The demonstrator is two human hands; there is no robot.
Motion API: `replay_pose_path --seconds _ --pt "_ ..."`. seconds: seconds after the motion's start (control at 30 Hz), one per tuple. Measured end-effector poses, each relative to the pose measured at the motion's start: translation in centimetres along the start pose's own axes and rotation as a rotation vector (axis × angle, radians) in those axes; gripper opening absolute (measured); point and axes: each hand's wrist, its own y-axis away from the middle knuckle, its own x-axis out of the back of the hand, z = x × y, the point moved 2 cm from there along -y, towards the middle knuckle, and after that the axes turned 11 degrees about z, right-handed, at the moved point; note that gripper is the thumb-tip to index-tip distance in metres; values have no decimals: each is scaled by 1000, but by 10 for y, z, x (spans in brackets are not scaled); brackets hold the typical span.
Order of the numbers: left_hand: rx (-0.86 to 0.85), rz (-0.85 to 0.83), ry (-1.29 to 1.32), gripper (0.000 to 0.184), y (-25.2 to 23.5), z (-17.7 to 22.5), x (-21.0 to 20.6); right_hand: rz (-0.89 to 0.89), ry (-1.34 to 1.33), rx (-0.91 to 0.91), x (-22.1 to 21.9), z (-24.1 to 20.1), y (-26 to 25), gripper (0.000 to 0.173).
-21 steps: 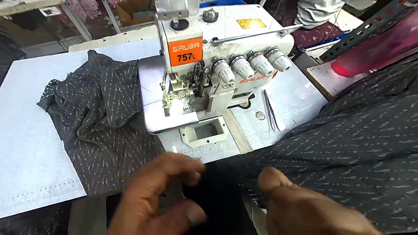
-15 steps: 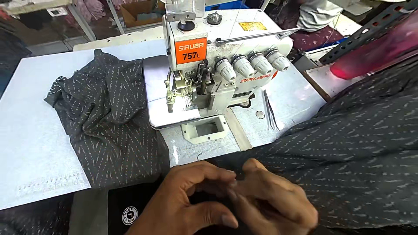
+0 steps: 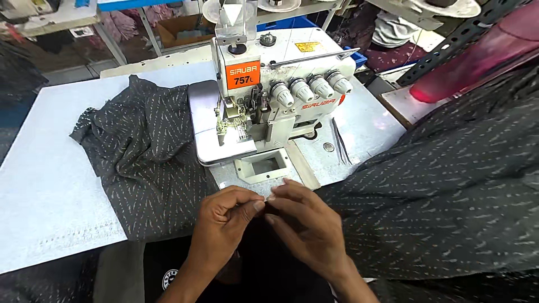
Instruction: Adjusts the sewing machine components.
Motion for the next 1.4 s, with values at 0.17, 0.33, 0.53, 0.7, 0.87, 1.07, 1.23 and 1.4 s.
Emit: replay_pose_path --seconds 0.17,0.33,0.53,0.7,0.87,1.07,1.23,1.4 --pt "-64 19 -88 12 -14 8 13 164 577 -100 69 31 -47 28" --pt "-4 3 -125 12 -36 19 9 -103 946 -463 86 94 -91 43" --pt "86 -48 -151 13 -66 38 11 -299 1034 -610 77 120 -101 31" --pt "196 -68 -146 12 -84 49 8 -375 951 -713 87 132 -105 28" --pt "362 -57 -39 14 -90 54 8 -301 916 -671 92 118 -96 24" --pt "469 -35 23 15 -98 51 14 202 88 -553 89 50 -71 26" --pt "513 -38 47 18 -104 49 14 201 -571 -328 34 -16 -67 15" --pt "543 -18 65 16 -104 48 14 297 -504 -98 -9 -32 -66 23"
